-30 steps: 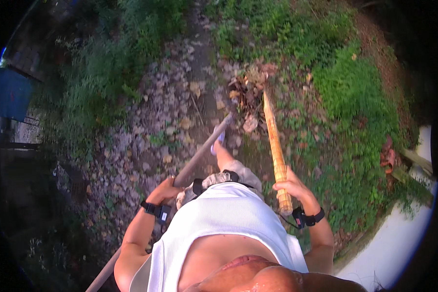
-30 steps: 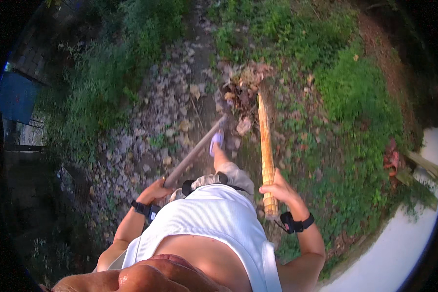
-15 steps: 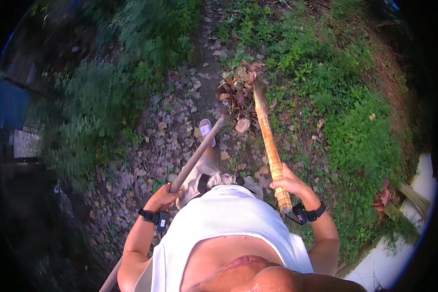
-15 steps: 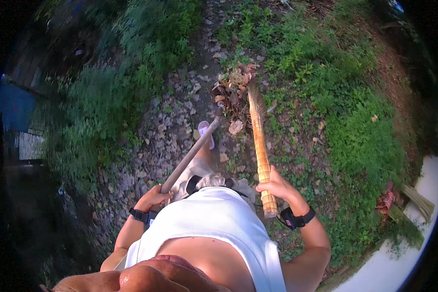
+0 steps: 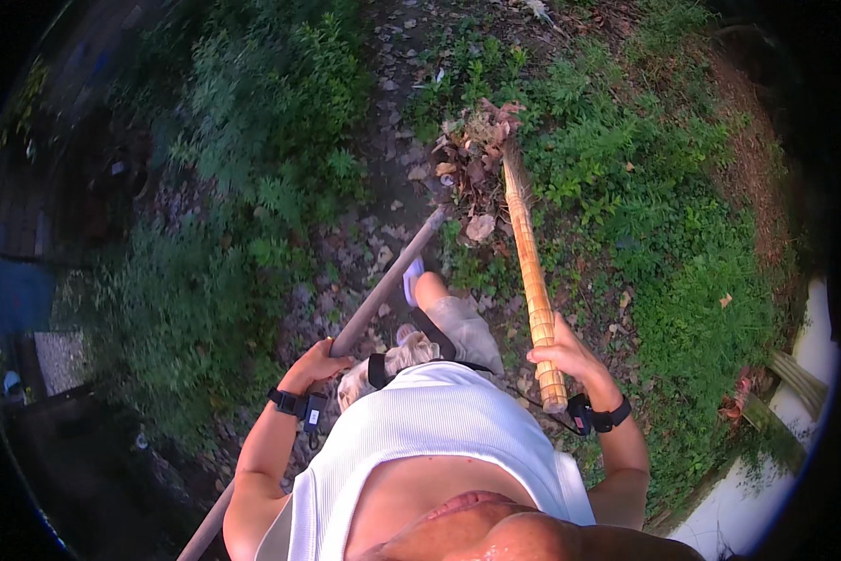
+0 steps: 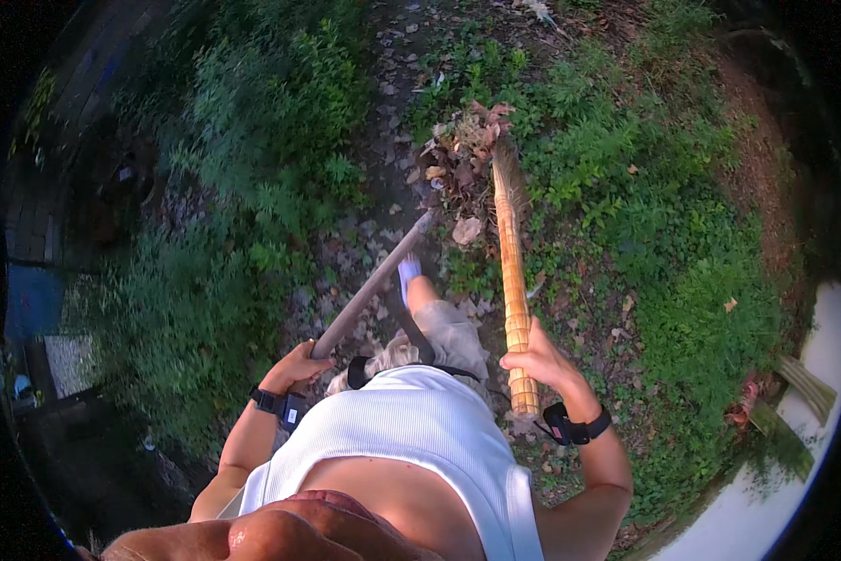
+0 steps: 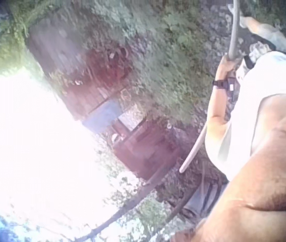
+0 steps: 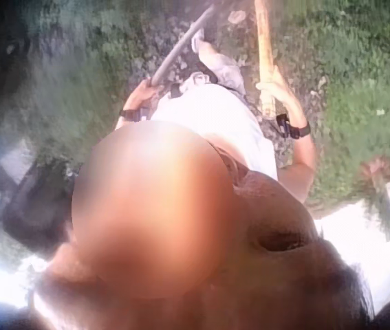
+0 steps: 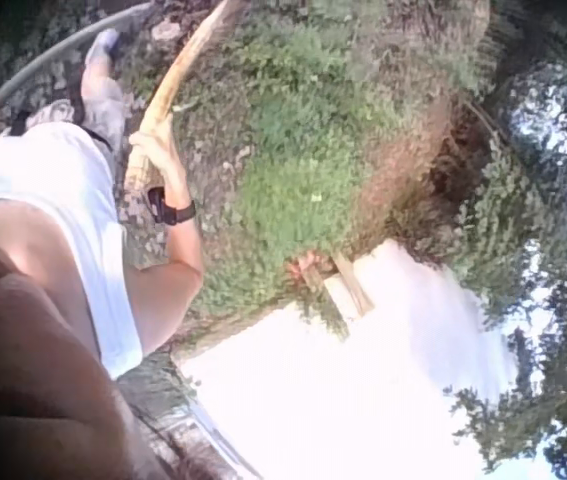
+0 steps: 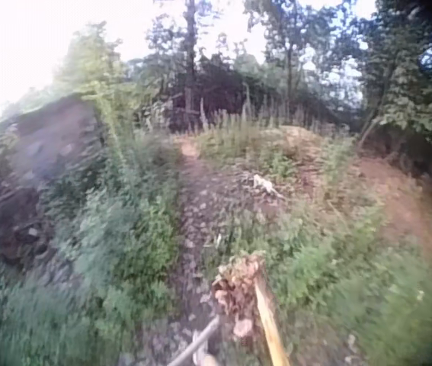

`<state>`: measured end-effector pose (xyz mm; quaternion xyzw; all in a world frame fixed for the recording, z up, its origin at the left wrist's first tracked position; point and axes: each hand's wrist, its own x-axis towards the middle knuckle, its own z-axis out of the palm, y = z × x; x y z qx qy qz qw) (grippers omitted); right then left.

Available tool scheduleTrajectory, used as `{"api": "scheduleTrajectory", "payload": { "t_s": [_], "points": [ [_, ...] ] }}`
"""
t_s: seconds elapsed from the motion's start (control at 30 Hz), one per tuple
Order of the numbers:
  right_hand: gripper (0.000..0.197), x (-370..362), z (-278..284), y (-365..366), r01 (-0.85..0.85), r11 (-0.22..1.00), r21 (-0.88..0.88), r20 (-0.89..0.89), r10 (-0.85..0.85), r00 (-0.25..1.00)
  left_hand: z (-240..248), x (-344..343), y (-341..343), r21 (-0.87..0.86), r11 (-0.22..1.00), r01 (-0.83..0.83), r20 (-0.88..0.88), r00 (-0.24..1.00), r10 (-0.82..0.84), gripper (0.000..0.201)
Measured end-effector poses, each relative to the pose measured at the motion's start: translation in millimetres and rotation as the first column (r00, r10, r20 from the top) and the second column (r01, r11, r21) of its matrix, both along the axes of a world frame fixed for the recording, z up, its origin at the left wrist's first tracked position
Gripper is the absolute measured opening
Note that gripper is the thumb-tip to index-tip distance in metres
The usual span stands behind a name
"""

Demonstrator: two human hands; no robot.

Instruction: The person sweeps dry leaves and debris into a pile using a broom, collects them with a shovel while walking along a path, and then carries the tools through a doorway into a room.

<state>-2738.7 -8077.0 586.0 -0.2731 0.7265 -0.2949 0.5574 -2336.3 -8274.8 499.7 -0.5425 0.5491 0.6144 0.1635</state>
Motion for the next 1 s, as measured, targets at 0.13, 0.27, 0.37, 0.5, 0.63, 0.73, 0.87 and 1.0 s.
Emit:
{"api": "scheduleTrajectory", "payload": {
  "t_s": [0.13, 0.27, 0.37, 0.5, 0.63, 0.73, 0.87, 1.0],
  "points": [
    [0.065, -65, 4, -138, 0.089, 0.993, 0.078, 0.161, -0.101, 0.982, -37, -61, -130, -0.082, 0.995, 0.05, 0.03, 0.998, -0.048, 0.045],
    [0.071, -133, -13, -254, 0.036, 0.999, 0.036, 0.058, -0.038, 0.998, -28, -135, -248, -0.102, 0.995, 0.009, 0.003, 1.0, -0.008, 0.05],
    [0.074, -179, 0, -347, 0.017, 0.999, 0.051, 0.072, -0.021, 0.997, -32, -171, -335, 0.048, 0.999, -0.009, -0.022, 1.0, 0.01, 0.05],
    [0.067, -238, 4, -468, -0.021, 0.999, 0.026, 0.036, 0.02, 0.999, -23, -225, -456, -0.083, 0.996, 0.036, -0.058, 0.997, -0.041, 0.041],
    [0.063, -296, 2, -599, 0.037, 0.994, 0.105, 0.128, -0.05, 0.99, -28, -285, -586, 0.014, 1.0, -0.003, -0.041, 0.999, 0.004, 0.042],
    [0.062, -339, -11, -705, 0.039, 0.998, 0.039, 0.109, -0.043, 0.993, -38, -333, -701, -0.006, 1.0, 0.001, 0.019, 1.0, -0.001, 0.037],
    [0.065, -385, -2, -836, 0.044, 0.995, 0.09, 0.13, -0.055, 0.99, -42, -382, -831, -0.035, 0.997, 0.062, -0.02, 0.998, -0.063, 0.036],
    [0.071, -450, 4, -927, 0.043, 0.995, 0.091, 0.063, -0.049, 0.997, -20, -443, -946, 0.013, 1.0, -0.004, -0.013, 1.0, 0.004, 0.029]
  ]
}}
